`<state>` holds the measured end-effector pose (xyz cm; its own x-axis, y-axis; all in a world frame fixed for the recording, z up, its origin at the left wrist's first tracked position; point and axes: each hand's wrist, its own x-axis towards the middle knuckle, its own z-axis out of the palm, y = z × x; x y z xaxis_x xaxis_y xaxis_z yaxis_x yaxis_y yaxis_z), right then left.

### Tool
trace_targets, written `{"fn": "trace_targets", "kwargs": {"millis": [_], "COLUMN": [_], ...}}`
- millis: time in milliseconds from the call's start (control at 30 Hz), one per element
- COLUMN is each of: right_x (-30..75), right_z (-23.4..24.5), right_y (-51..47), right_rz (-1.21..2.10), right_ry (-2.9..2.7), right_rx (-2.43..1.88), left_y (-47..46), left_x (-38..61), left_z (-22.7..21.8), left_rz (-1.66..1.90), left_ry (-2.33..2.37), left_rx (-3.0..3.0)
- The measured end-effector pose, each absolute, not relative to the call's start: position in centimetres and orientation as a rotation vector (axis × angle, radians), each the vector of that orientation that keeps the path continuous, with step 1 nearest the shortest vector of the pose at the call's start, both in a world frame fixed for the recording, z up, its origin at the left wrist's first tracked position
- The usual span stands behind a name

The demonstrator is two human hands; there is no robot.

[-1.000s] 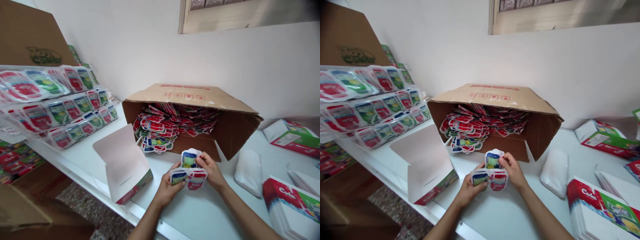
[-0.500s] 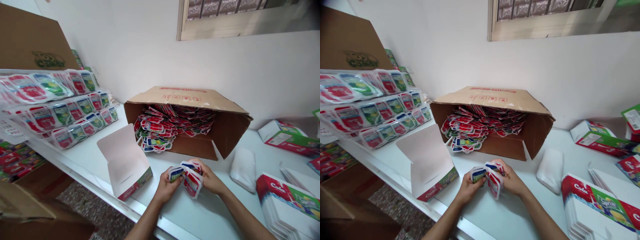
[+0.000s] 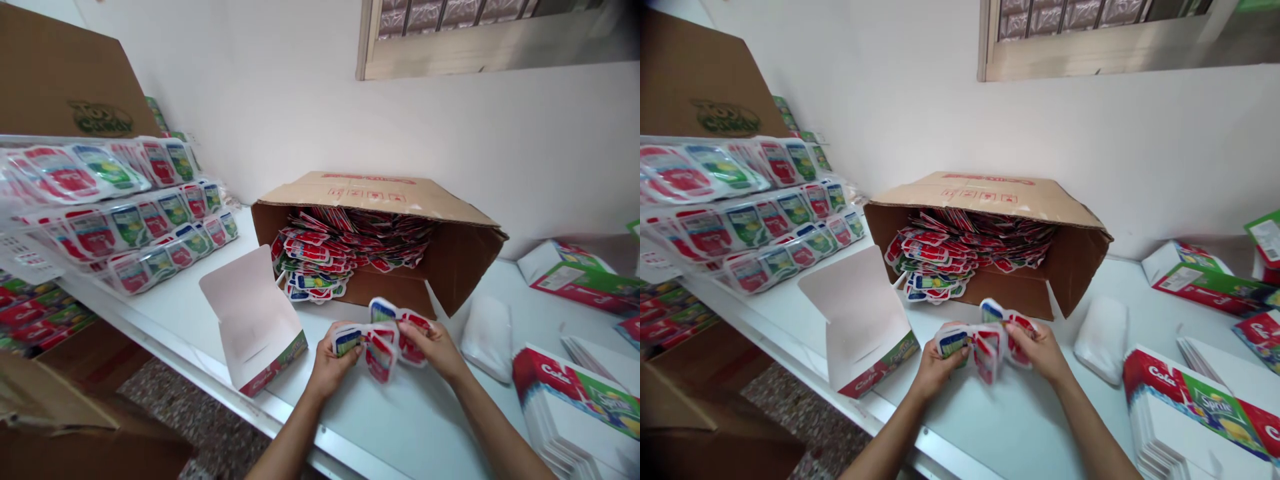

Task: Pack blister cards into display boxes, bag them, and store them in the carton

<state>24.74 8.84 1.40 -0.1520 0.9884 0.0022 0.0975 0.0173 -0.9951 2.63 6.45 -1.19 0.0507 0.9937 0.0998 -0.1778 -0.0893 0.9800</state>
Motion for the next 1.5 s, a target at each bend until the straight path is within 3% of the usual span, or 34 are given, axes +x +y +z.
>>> {"fn": "trace_targets", "kwargs": {"millis": [100,333,467,633,833,1233,1300,1400,1500], "right_x": [23.8,23.7,23.5,23.9,22.4,24.4,25.0,24.4,22.3], "right_z": [1.4,0.6,0.3,0.7,1.3,3.2,4.6,6.7,8.3], "right_y": [9.4,10.8,10.0,7.5,6.1,9.2,11.9,18.4,26.1], "right_rz": [1.176,1.432,1.594,1.674,1.360,1.642,1.518,0.757,0.391], "right_ry": [-1.334,-1.230,-1.437,-1.532,-1.594,-1.946,-2.152,-2.246,-2.114], "right_rx": [-1.127,-1.053,-1.015,-0.735,-1.058,-0.808,-0.758,-1.183,-1.439], "left_y": [6.1,5.9,6.1,6.3,6.3,6.5,6.3,6.1,6.0], "left_x": [2.3,1.9,2.0,2.4,2.9,2.0,2.3,2.5,2.4], "left_z": [-0.4,0.4,-0.1,-1.6,-1.2,-0.9,-0.8,-0.5,-0.3], "left_rz": [1.310,1.263,1.271,1.234,1.388,1.054,1.054,1.064,1.075], "left_ry": [0.995,0.944,0.983,0.909,1.004,0.896,0.919,0.922,0.901], "left_rx": [1.270,1.323,1.352,1.160,1.168,1.114,1.108,1.144,1.161]}}
